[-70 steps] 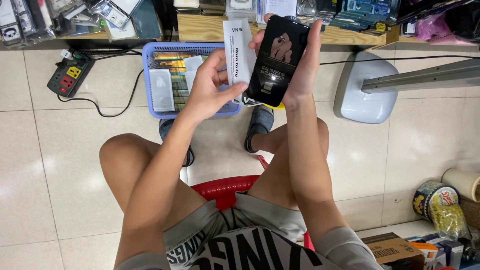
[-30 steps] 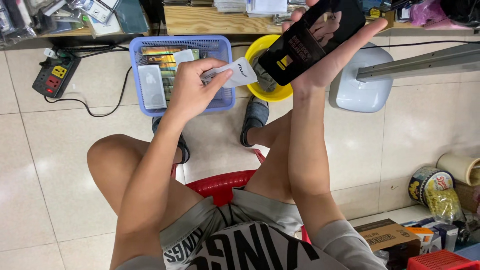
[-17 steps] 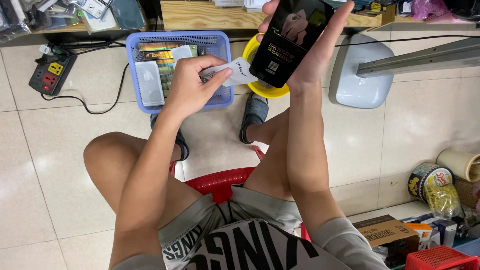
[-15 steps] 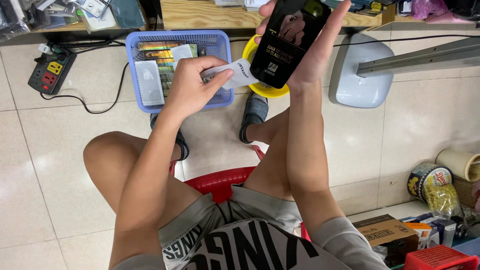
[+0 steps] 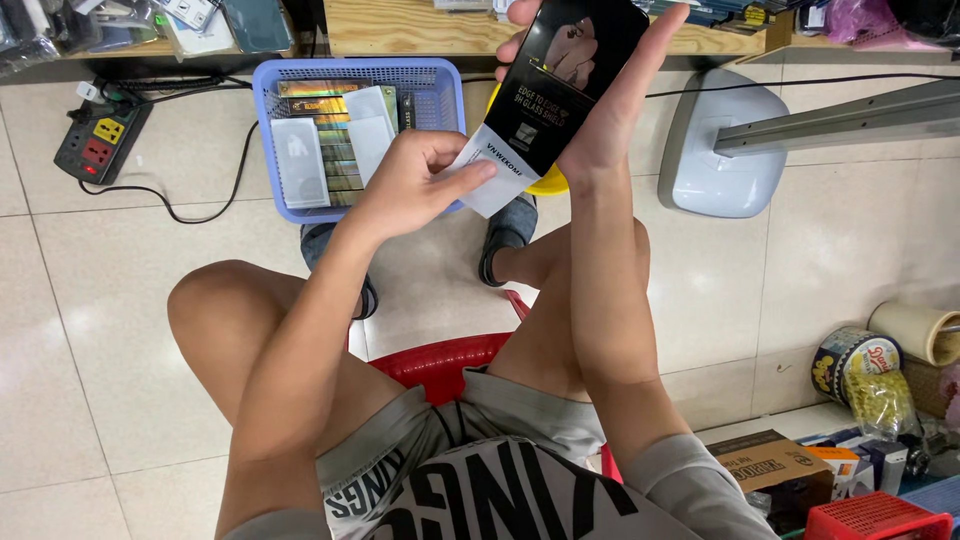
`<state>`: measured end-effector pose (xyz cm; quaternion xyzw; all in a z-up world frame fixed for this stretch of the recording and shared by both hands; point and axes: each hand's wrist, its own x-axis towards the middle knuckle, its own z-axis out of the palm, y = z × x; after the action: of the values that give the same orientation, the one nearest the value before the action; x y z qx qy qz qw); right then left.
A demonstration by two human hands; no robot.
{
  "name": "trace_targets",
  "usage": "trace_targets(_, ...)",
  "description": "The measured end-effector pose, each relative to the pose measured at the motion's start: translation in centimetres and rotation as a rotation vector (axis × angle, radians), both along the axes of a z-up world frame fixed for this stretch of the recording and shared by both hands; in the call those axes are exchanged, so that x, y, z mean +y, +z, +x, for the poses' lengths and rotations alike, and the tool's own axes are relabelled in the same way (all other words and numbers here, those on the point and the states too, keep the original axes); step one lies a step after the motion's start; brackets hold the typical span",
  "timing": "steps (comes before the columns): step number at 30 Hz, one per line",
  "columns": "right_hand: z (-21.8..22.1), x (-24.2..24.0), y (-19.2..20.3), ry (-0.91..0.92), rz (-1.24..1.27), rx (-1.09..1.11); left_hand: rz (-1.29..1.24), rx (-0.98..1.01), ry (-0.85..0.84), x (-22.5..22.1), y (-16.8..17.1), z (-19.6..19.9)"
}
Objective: The person unboxes a screen protector for a smartphone, removes the protective layers, and wipes the adhesive side of the protector with a cloth.
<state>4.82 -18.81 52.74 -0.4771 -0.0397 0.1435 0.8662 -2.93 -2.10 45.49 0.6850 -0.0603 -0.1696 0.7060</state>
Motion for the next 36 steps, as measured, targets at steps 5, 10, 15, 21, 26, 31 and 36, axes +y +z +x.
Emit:
trace_targets(5,0.1,-0.3,-1.2,-0.044,-0.001,-0.061,-0.11,0.023,0.005,0.1,-0.9,0.1)
trace_targets(10,-0.2,0.3,-1.8,0.053,0.003,-0.117,-0.108,-0.041,0.041,0.3,-1.1,0.3)
trace_targets(15,-0.5,0.4,-2.5,0.186,0.019,-0.179,-0.149,-0.029,0.081,0.7,-0.7,0.2)
trace_targets(21,-1.0,0.8,-1.7,0.273,-0.23,-0.355,-0.164,-0.091,0.164,1.3,-0.2,0.3)
trace_targets(26,-0.9,1.1,-1.6,0.35,-0.384,-0.44,-0.173,-0.099,0.26,1.6,-0.1,0.6)
trace_targets(31,-1.0,1.4,-1.7,0.244,-0.43,-0.518,-0.206,-0.078,0.331,1.7,0.0,0.6)
trace_targets(36,-1.1,1.0,-1.3,0.154,-0.569,-0.531,-0.15,-0.112,0.334,1.7,0.0,0.7)
